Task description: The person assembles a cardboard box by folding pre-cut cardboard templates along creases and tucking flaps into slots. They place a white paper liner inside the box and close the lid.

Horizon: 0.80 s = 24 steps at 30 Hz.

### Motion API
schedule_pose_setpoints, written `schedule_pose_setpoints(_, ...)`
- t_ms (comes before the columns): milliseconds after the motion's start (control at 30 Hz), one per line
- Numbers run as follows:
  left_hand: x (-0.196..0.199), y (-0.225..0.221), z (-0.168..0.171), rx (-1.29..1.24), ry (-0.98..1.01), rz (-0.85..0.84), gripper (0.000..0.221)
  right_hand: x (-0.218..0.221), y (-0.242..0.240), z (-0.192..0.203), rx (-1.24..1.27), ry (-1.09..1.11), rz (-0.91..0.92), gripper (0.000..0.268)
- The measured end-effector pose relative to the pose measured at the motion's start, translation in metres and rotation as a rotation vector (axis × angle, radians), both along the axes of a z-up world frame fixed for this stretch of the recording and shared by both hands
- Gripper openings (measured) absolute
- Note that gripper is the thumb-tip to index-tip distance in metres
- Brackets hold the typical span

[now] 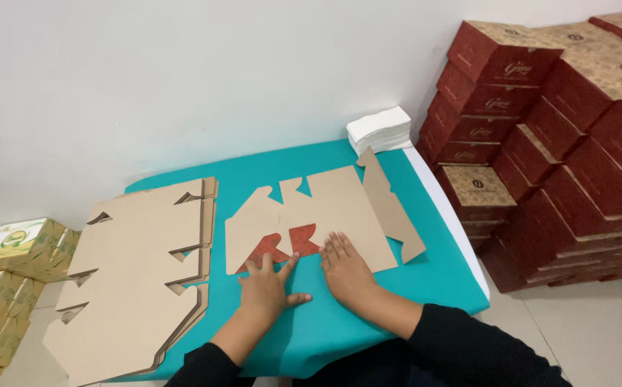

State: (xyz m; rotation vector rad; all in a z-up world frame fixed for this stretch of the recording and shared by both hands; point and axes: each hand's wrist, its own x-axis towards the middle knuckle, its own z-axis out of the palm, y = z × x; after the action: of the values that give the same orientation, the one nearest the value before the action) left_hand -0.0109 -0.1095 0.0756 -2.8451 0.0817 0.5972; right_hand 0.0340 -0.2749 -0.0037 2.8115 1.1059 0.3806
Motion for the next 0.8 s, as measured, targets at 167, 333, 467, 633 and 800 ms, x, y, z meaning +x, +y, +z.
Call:
schedule_pose_setpoints(167, -0.007, 0.012, -0.041, -0.052, -0.209, 0.02, 0.084, -0.01, 0.014, -0.008, 0.042, -0.09, -0.071, 0.034)
schedule_pose_setpoints(333, -0.007, 0.01, -0.034, -0.098, -0.236, 0.053, 0.082, -0.013, 0.024, -0.011, 0.009, -0.151, -0.189, 0.033)
schedule_pose_setpoints(467, -0.009, 0.012, -0.041, -0.127, -0.249, 0.065, 0.08, -0.013, 0.023, -0.015, 0.042, -0.147, -0.208, 0.033)
schedule_pose_setpoints(633, -0.017, 0.013, -0.052, -0.161, -0.348, 0.076, 0.077, -0.009, 0.02, -0.025, 0.127, -0.162, -0.191, 0.033)
schedule_pose_setpoints(800, -0.02, 0.015, -0.058, -0.217, -0.446, 0.064, 0.075, -0.011, 0.011, -0.018, 0.19, -0.014, -0.211, 0.037)
